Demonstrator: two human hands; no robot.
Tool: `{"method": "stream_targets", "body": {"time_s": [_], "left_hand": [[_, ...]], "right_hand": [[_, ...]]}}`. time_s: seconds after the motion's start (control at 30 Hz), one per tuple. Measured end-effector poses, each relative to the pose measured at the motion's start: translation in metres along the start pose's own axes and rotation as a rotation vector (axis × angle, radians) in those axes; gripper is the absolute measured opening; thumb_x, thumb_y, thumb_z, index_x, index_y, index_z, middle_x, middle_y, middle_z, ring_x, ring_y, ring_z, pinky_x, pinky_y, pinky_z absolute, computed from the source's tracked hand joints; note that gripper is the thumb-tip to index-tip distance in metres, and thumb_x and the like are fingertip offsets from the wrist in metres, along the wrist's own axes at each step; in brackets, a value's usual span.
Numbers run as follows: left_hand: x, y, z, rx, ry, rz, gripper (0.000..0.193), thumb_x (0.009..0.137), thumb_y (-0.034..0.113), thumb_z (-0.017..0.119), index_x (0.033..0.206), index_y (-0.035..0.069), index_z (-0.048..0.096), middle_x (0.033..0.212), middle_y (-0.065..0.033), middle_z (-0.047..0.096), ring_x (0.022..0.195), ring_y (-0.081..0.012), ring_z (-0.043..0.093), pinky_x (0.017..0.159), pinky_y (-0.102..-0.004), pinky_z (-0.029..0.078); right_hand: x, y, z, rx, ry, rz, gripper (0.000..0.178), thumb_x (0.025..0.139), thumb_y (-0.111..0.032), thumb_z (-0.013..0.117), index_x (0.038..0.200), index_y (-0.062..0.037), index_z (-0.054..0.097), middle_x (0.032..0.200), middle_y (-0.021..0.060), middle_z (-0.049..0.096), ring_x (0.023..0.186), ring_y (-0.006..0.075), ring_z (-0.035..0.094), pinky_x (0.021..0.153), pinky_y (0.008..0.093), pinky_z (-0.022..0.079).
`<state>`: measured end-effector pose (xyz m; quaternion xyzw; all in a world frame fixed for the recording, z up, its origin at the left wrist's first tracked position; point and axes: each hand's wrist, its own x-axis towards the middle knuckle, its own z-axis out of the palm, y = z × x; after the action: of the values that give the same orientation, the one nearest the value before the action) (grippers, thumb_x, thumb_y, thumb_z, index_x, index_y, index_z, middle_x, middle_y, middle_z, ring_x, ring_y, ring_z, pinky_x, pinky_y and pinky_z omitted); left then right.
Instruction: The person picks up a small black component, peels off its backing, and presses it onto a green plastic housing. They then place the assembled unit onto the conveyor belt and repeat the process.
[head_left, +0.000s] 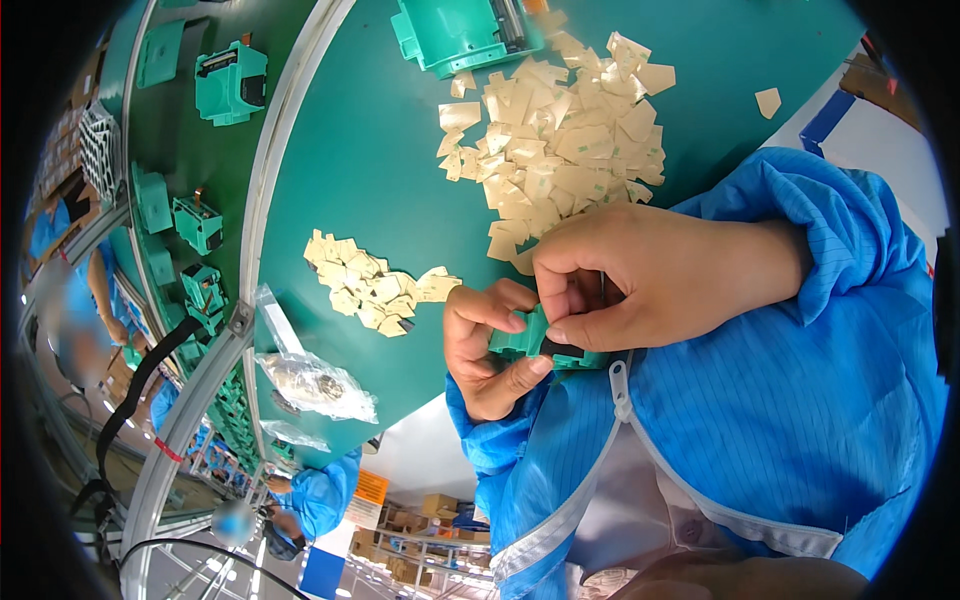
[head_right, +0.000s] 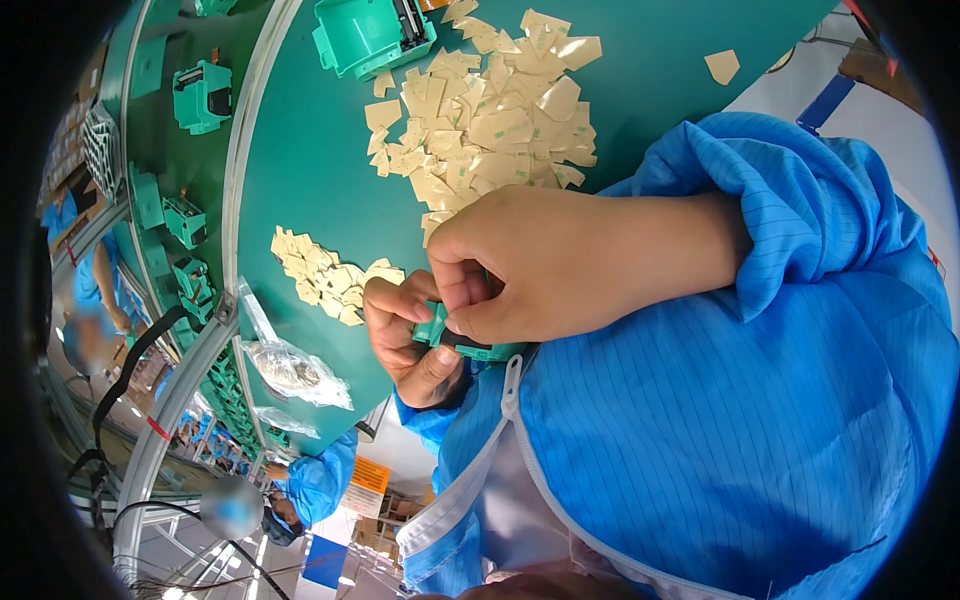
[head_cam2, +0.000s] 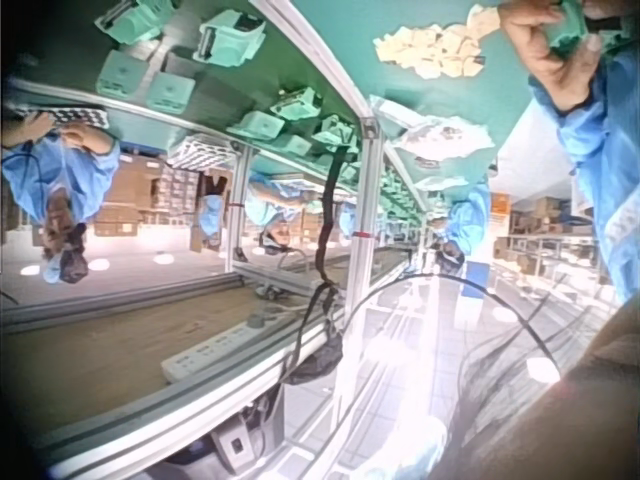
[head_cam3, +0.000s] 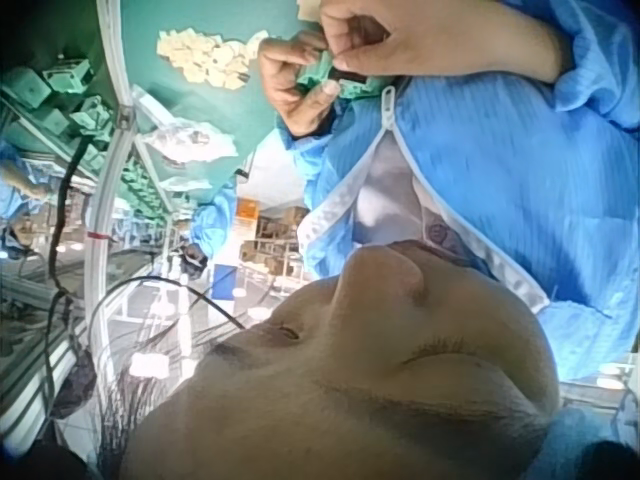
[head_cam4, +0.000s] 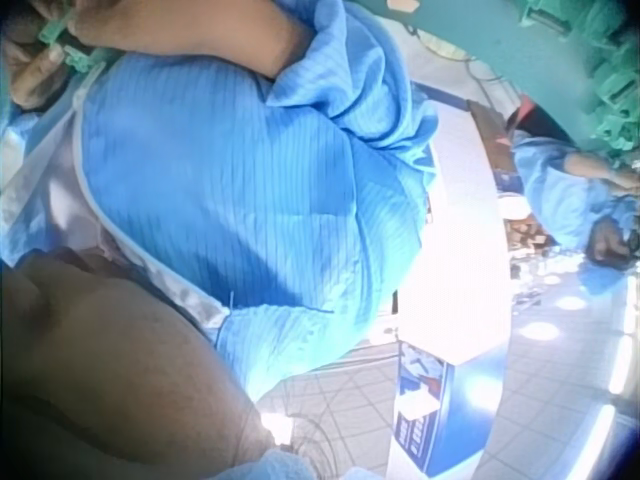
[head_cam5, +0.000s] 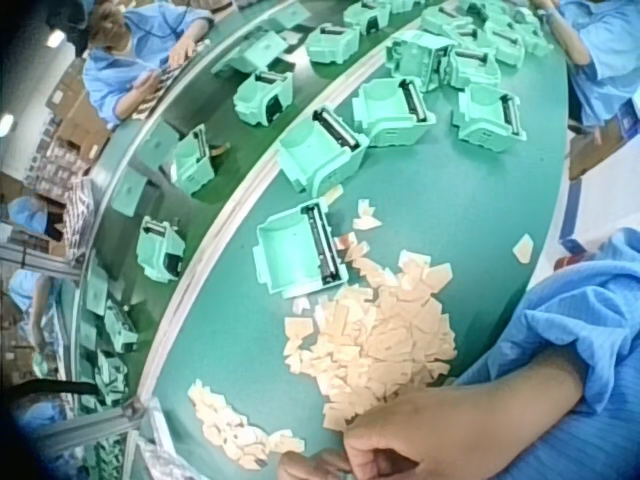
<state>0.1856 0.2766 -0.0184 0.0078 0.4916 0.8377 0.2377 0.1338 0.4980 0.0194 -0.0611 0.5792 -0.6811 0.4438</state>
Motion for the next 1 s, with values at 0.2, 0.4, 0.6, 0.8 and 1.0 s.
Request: {"method": "stream_targets", "body": {"time_s": [0.2,0.4,0.6,0.8,1.0], "left_hand": [[0.000,0.000,0.002,-0.015,0.013,-0.009,0.042,0.077,0.005,0.079,0.104,0.005,0.046,0.093,-0.0144,0.059,0.080,-0.0158,0.054,0.075,-0.0274,0.043],[0.000,-0.002,0.002,-0.018,0.004,-0.013,0.042,0.077,0.005,0.079,0.104,0.005,0.047,0.094,-0.0142,0.059,0.080,-0.0155,0.054,0.075,-0.0269,0.042],[-0.002,0.002,0.008,-0.020,0.033,-0.007,0.042,0.077,0.005,0.079,0.104,0.006,0.046,0.093,-0.0138,0.059,0.079,-0.0158,0.054,0.074,-0.0270,0.042],[0.002,-0.004,0.003,-0.043,0.050,-0.011,0.041,0.077,0.006,0.078,0.103,0.006,0.046,0.091,-0.0139,0.059,0.078,-0.0155,0.053,0.073,-0.0273,0.042],[0.001,0.000,0.006,-0.021,0.066,-0.014,0.042,0.077,0.007,0.079,0.103,0.006,0.046,0.090,-0.0135,0.059,0.077,-0.0151,0.053,0.073,-0.0267,0.041]], "right_hand": [[0.000,0.002,0.000,-0.022,0.016,-0.030,0.019,0.085,-0.017,0.067,0.084,0.0011,0.061,0.075,0.0120,0.066,0.066,0.0218,0.064,0.059,0.0340,0.049],[-0.002,0.002,0.000,-0.041,0.027,-0.043,0.018,0.085,-0.016,0.067,0.084,0.0008,0.061,0.075,0.0124,0.066,0.067,0.0233,0.064,0.060,0.0351,0.049],[-0.003,-0.002,0.001,-0.066,0.020,-0.056,0.017,0.085,-0.016,0.067,0.084,0.0001,0.061,0.075,0.0123,0.065,0.067,0.0235,0.064,0.060,0.0354,0.049],[0.001,0.012,0.003,-0.067,0.080,-0.129,0.015,0.087,-0.013,0.068,0.085,0.0003,0.060,0.077,0.0125,0.064,0.069,0.0237,0.064,0.061,0.0359,0.049],[-0.003,0.008,0.000,-0.084,0.056,-0.124,0.011,0.090,-0.009,0.068,0.092,-0.0008,0.061,0.081,0.0084,0.062,0.069,0.0165,0.062,0.061,0.0304,0.051]]}}
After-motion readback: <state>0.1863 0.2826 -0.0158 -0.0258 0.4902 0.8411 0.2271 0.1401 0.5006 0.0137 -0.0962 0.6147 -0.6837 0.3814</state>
